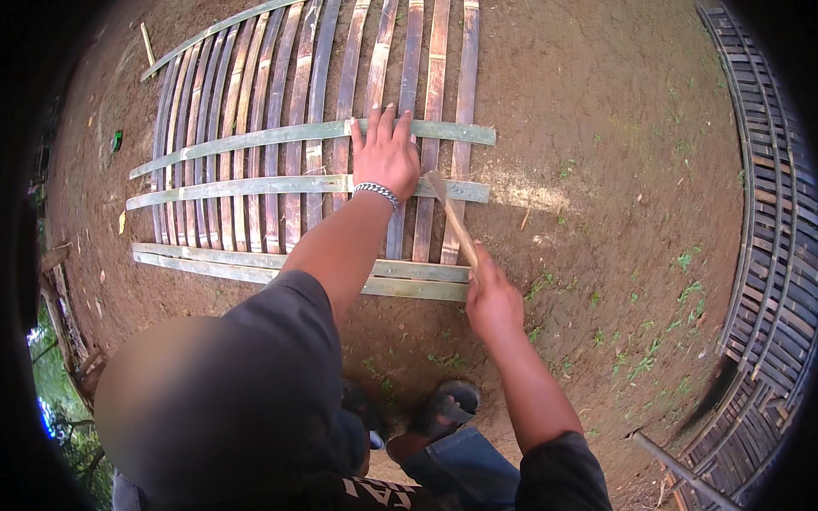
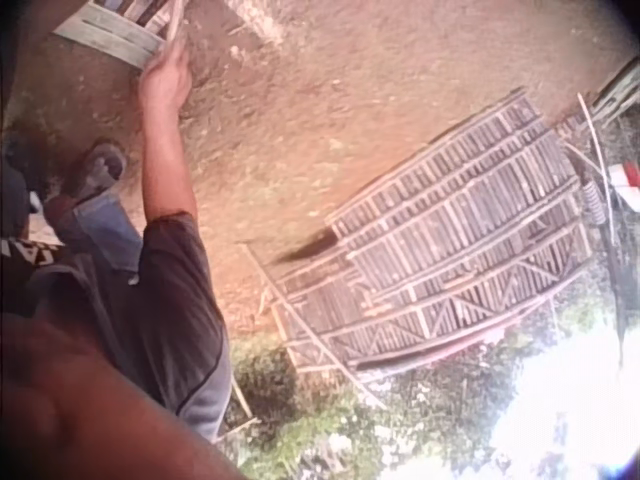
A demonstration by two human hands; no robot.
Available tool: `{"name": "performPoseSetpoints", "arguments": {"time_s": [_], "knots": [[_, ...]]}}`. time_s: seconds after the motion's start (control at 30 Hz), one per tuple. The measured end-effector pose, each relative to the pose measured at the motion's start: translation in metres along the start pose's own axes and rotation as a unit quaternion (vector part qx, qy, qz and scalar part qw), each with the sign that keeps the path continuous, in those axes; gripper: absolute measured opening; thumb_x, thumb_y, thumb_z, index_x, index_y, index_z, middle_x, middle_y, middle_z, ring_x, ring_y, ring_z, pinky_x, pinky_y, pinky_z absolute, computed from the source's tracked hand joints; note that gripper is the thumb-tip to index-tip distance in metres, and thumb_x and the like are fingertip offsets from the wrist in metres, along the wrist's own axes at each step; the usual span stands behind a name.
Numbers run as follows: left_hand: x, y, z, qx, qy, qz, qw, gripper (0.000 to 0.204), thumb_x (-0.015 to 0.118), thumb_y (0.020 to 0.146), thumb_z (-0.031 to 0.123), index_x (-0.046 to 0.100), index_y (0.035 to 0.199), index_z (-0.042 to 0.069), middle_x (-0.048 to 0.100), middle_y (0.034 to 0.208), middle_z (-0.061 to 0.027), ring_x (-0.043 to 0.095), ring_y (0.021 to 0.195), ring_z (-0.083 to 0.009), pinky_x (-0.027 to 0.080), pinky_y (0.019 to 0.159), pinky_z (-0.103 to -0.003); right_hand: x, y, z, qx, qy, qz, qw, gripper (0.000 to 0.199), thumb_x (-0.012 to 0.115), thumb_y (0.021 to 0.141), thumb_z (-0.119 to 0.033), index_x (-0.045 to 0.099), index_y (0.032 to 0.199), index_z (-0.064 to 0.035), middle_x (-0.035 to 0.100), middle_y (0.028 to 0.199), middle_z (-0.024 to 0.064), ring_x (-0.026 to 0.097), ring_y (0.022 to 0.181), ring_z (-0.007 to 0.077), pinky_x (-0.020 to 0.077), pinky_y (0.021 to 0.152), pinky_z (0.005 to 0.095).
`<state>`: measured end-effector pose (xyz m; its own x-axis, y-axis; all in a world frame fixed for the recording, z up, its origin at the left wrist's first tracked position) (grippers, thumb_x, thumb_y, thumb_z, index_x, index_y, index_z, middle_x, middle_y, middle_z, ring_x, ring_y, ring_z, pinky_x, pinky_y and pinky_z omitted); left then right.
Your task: The person uses a hammer to drive nails into a wooden lattice structure laid on the ground. They repeatedly pick up nails from a black plastic bag, position them on the slats, and hammer them in to secure the frame.
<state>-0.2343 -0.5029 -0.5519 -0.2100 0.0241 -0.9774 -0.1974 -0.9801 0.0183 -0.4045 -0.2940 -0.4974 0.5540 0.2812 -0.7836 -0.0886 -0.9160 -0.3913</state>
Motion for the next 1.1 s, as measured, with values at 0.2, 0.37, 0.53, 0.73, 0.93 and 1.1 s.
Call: {"name": "performPoseSetpoints", "arguments": {"time_s": [0.2, 0.37, 0.53, 0.73, 0.93, 1.1], "knots": [[-0.004, -0.002, -0.003, -0.006, 0.001, -0.016, 1.0, 0.053, 0.047, 0.1, 0.027, 0.045, 0.15, 0.011, 0.038, 0.159, -0.014, 0.026, 0.153, -0.0319, 0.012, 0.126, -0.057, -0.036, -0.005, -0.039, -0.111, 0.121, 0.175, 0.971, 0.06, 0.062, 0.096, -0.011, 0.042, 0.152, -0.0154, 0.065, 0.127, 0.0233, 0.07, 0.099, 0.045, 0.058, 0.083, 0.0518], [-0.006, 0.003, 0.002, -0.005, -0.007, -0.014, 1.0, 0.054, 0.047, 0.1, 0.026, 0.044, 0.151, 0.011, 0.038, 0.159, -0.0139, 0.025, 0.153, -0.0316, 0.012, 0.126, -0.057, 0.01, 0.003, 0.005, 0.025, -0.042, -0.028, 0.998, 0.06, 0.061, 0.097, -0.014, 0.041, 0.153, -0.019, 0.067, 0.122, 0.0218, 0.07, 0.094, 0.0441, 0.0575, 0.078, 0.0522], [-0.005, 0.001, -0.004, -0.009, -0.002, -0.015, 1.0, 0.054, 0.047, 0.1, 0.026, 0.044, 0.152, 0.011, 0.038, 0.159, -0.014, 0.026, 0.153, -0.0313, 0.012, 0.126, -0.057, -0.018, 0.003, -0.019, -0.053, 0.094, 0.127, 0.986, 0.056, 0.061, 0.097, -0.014, 0.044, 0.15, -0.0187, 0.068, 0.118, 0.0226, 0.069, 0.094, 0.0452, 0.057, 0.079, 0.053], [-0.004, 0.0, -0.001, -0.004, -0.004, 0.001, 1.0, 0.053, 0.047, 0.1, 0.026, 0.045, 0.151, 0.011, 0.04, 0.158, -0.014, 0.027, 0.152, -0.0316, 0.013, 0.126, -0.057, -0.008, 0.004, -0.007, -0.066, 0.058, 0.107, 0.99, 0.052, 0.061, 0.098, -0.013, 0.044, 0.147, -0.0103, 0.067, 0.115, 0.0257, 0.068, 0.096, 0.0477, 0.0562, 0.082, 0.0517], [-0.004, -0.002, -0.005, -0.005, -0.003, -0.004, 1.0, 0.052, 0.046, 0.1, 0.026, 0.046, 0.15, 0.01, 0.039, 0.159, -0.0141, 0.027, 0.152, -0.032, 0.014, 0.125, -0.057, -0.022, 0.002, -0.017, -0.099, 0.087, 0.171, 0.976, 0.06, 0.062, 0.096, -0.014, 0.038, 0.152, -0.012, 0.067, 0.116, 0.0255, 0.068, 0.096, 0.0481, 0.0564, 0.082, 0.0533], [-0.003, -0.002, -0.003, -0.006, -0.005, 0.004, 1.0, 0.051, 0.045, 0.102, 0.028, 0.045, 0.15, 0.011, 0.039, 0.159, -0.0136, 0.027, 0.152, -0.0313, 0.014, 0.126, -0.057, 0.015, 0.003, 0.001, 0.004, 0.039, 0.02, 0.999, 0.059, 0.061, 0.097, -0.015, 0.038, 0.152, -0.0154, 0.066, 0.12, 0.0264, 0.067, 0.1, 0.0486, 0.0557, 0.084, 0.0544]]}}
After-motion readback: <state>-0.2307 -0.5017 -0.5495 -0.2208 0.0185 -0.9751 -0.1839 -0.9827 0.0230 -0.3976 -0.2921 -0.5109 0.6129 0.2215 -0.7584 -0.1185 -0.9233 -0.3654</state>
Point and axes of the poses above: each hand's wrist, its own y-axis towards the middle knuckle, its own x-axis out of the palm, z = x × y, the point moved 6 cm from there along y, towards the middle knuckle
